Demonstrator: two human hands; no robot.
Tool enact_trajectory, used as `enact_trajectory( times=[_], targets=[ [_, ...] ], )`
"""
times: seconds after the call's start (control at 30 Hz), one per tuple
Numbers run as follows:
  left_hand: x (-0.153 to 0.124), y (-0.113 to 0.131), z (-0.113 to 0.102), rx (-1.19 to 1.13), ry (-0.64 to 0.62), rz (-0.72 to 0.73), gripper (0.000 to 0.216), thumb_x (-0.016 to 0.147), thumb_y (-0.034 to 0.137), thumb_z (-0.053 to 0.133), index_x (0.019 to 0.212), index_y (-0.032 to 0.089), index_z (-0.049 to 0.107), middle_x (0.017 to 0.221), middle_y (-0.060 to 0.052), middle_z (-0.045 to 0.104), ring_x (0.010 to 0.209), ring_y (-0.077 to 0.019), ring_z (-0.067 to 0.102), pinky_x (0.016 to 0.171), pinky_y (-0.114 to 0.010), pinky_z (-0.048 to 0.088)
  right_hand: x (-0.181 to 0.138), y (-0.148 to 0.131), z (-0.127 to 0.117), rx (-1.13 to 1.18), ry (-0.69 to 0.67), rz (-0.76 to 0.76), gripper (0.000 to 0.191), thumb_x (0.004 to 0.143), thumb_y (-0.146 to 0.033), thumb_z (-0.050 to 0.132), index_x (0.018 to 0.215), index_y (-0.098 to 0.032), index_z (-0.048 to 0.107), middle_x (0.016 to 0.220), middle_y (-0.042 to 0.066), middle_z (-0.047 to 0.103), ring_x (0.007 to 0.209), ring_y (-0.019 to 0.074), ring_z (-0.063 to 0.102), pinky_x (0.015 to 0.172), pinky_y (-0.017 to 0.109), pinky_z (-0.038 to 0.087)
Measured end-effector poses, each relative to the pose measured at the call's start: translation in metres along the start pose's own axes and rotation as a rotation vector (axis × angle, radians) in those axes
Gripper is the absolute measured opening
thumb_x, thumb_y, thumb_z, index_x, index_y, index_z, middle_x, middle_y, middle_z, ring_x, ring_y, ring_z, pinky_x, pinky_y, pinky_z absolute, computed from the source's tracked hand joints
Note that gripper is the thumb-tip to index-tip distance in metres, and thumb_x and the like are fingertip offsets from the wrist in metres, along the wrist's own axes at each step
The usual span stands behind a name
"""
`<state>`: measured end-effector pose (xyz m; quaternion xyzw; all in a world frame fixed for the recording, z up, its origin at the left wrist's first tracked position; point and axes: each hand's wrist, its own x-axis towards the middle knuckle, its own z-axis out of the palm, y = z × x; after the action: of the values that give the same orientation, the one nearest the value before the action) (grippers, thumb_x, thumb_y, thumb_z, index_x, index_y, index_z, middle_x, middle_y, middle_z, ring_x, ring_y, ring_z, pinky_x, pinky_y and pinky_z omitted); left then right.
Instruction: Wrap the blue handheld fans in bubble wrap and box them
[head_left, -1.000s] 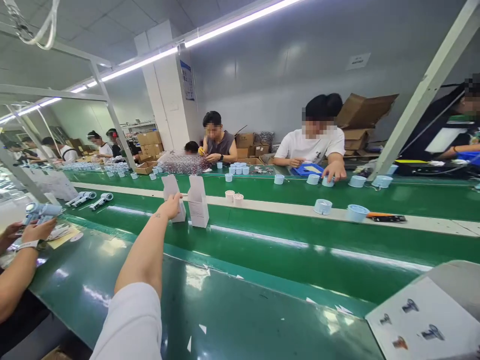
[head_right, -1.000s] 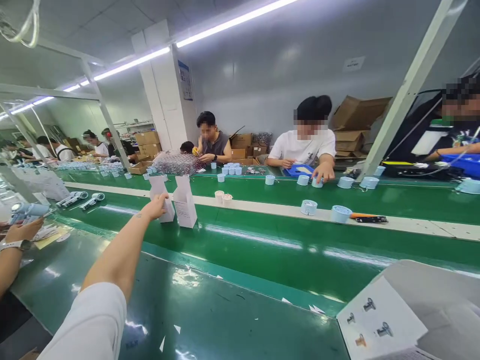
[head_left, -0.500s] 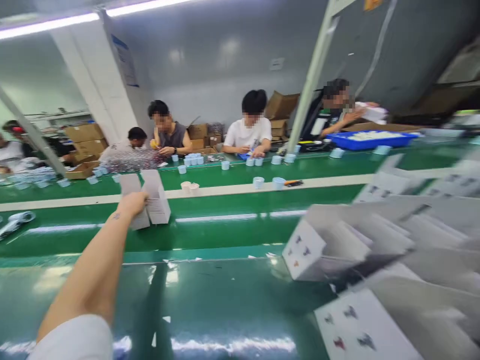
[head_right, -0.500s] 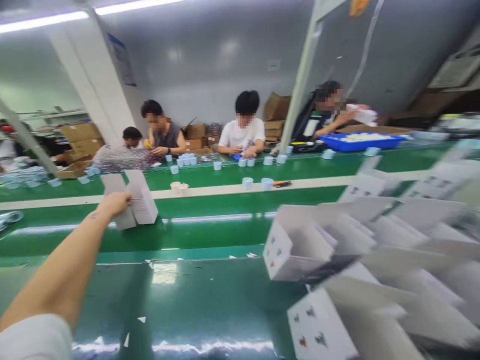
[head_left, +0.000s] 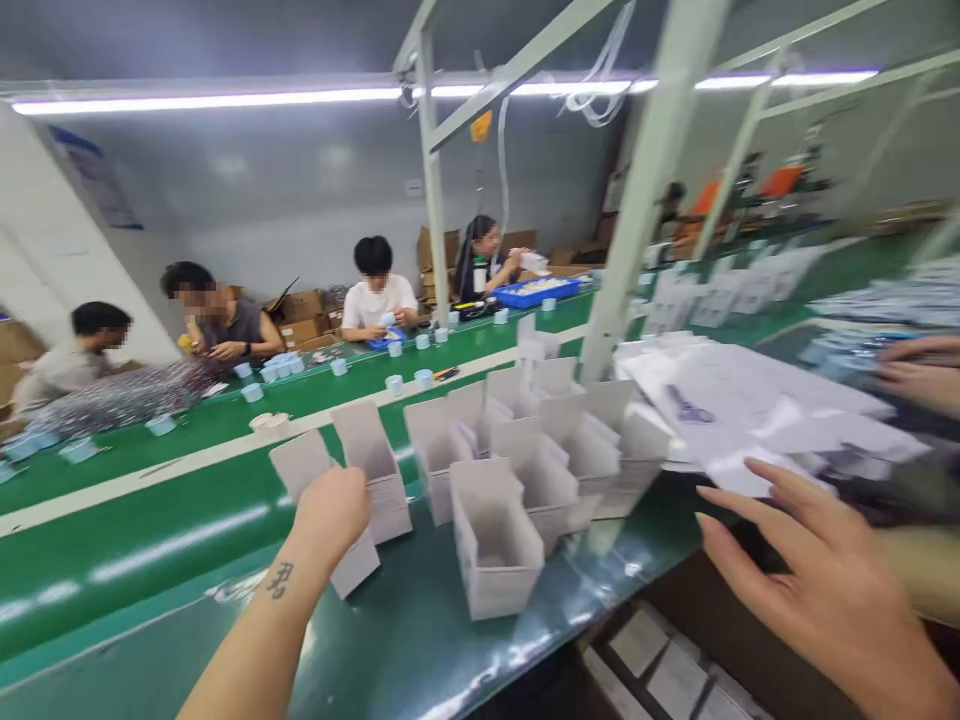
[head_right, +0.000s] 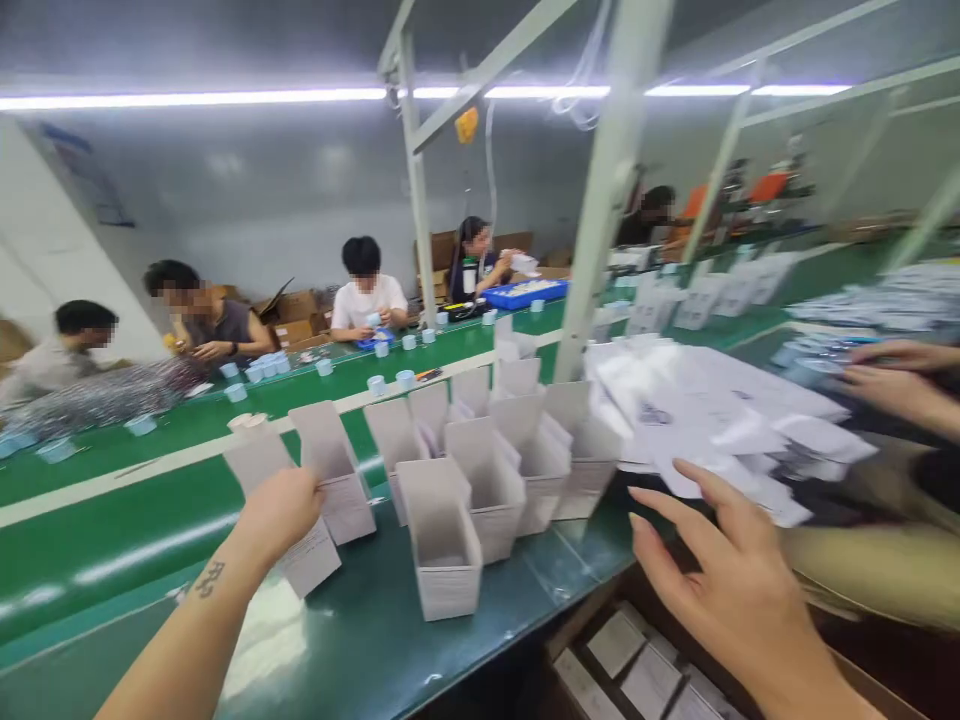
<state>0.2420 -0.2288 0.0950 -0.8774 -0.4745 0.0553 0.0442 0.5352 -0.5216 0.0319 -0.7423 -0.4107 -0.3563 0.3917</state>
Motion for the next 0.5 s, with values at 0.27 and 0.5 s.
enact_trajectory(
  times=[0.27, 0.5],
  targets=[
    [0.006, 0.038, 0.008, 0.031, 0.042, 0.051, 0.048, 0.09, 0.019, 0.034, 0.138, 0.016, 0.04, 0.099, -0.019, 0.07, 0.088, -0.0339, 0.068, 0.069, -0.041, 0.049, 0.078, 0.112, -0.01, -0.341, -0.126, 0.478, 0.035, 0.088, -0.028, 0.041, 0.107, -0.011, 0.065, 0.107, 0.018, 0.067, 0.099, 0.0236, 0.063, 0.09, 0.033, 0.046],
    [0.002, 0.044, 0.008, 0.072, 0.107, -0.089, 0.044, 0.092, 0.015, 0.027, 0.134, 0.017, 0.038, 0.09, -0.016, 0.071, 0.083, -0.0316, 0.07, 0.066, -0.038, 0.048, 0.145, 0.17, 0.041, -0.42, -0.487, 0.637, 0.069, 0.071, -0.058, 0.067, 0.104, 0.002, 0.069, 0.101, 0.033, 0.065, 0.088, 0.0297, 0.064, 0.066, 0.038, 0.041]
  ],
)
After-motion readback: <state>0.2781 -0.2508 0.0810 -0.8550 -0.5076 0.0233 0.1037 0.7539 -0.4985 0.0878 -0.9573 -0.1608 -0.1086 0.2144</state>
